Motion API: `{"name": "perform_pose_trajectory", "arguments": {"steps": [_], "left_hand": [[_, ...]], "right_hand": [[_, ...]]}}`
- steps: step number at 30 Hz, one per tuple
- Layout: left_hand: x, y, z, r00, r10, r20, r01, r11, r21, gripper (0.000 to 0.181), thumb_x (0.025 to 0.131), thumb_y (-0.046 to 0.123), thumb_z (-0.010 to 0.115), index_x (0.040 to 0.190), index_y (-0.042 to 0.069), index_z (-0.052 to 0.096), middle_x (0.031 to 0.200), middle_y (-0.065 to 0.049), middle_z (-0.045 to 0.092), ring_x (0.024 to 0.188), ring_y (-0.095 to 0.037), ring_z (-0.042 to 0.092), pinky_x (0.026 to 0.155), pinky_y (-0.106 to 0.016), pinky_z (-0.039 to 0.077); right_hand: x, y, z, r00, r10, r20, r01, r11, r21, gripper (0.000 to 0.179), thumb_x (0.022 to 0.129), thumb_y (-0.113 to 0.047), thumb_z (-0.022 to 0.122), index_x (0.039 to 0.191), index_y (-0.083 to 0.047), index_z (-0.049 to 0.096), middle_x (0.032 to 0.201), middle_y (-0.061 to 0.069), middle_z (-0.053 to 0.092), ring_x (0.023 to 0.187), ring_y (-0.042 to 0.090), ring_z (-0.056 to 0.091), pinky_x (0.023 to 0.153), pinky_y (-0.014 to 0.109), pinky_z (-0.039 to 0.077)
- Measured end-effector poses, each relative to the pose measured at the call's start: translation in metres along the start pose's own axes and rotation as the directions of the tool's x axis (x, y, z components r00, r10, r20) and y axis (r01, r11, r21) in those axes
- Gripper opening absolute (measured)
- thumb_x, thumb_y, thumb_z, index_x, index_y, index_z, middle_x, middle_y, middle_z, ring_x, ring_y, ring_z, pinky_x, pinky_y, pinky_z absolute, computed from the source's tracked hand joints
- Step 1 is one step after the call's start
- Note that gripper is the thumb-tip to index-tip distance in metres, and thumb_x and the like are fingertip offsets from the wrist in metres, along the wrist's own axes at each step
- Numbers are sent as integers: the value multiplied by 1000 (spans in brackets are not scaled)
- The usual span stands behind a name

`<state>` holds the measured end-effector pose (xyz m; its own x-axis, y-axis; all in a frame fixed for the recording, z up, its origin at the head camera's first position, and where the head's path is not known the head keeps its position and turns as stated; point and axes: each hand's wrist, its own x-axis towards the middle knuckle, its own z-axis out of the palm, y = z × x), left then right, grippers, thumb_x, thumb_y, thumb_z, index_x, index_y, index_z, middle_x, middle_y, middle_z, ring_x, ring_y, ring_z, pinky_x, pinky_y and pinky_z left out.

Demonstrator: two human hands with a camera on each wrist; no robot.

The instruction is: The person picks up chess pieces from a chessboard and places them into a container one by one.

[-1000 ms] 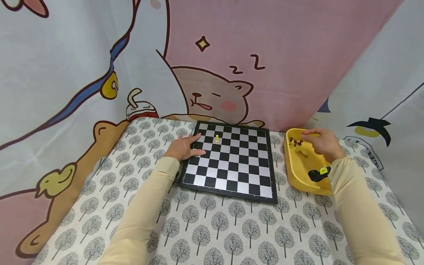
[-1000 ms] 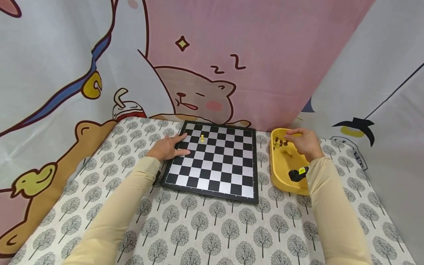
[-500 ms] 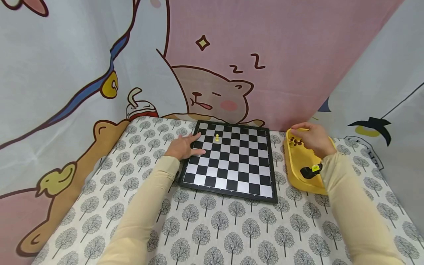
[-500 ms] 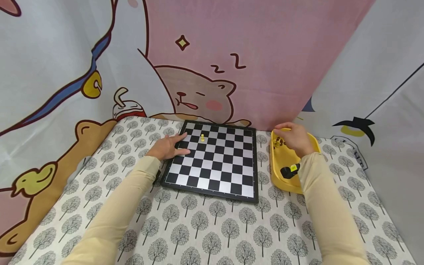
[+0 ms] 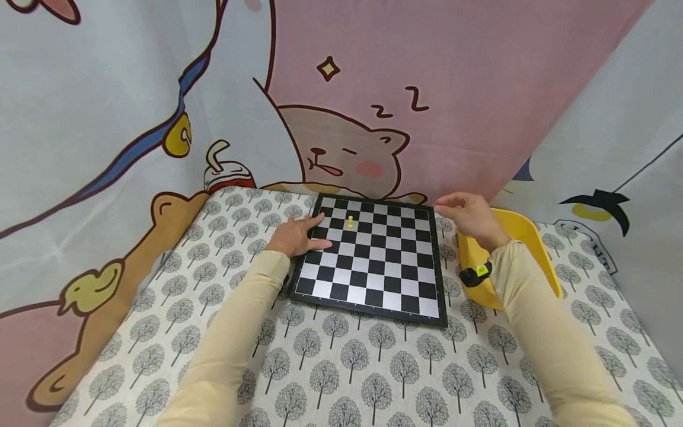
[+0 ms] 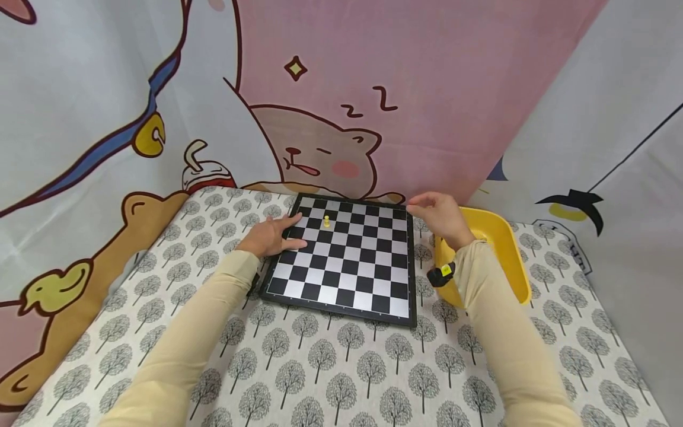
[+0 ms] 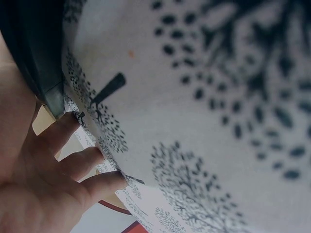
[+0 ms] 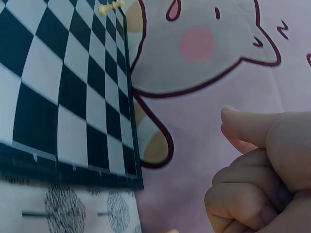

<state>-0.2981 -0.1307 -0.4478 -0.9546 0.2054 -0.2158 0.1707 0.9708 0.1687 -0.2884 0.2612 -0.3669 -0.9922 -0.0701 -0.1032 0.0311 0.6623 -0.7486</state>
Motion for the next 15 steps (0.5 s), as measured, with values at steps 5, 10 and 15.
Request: {"name": "perform_pose_trajectory", "arguments": {"steps": [5,10,15], "left_hand": [[1,0,1,1000,0,-2,0,1000,-1,91,87,81,48,163,43,15,169,-6,26,153,-48,24,112,-57,47],[3,-1,1,1000,4,-4,-4,1000,-7,91,87,82,48,163,43,16,170,-5,26,153,-48,24,109,-56,49],[3,-2,1,1000,-1,13,1,1000,-12,92,86,83,47,163,44,14,170,-4,23,154,-47,22,111,-56,47]], "right_hand": [[4,-7,14,999,-39,-2,39,999,-5,39,101,-39,63,128,-11,67,129,14,64,82,16,52,67,27,45],[11,-15,30,999,-54,0,54,998,14,35,100,-37,66,126,-14,69,131,11,63,88,18,51,75,30,43],[16,-24,46,997,-76,1,76,994,74,32,99,-32,69,124,-13,71,97,-1,67,72,14,50,64,27,44]]}}
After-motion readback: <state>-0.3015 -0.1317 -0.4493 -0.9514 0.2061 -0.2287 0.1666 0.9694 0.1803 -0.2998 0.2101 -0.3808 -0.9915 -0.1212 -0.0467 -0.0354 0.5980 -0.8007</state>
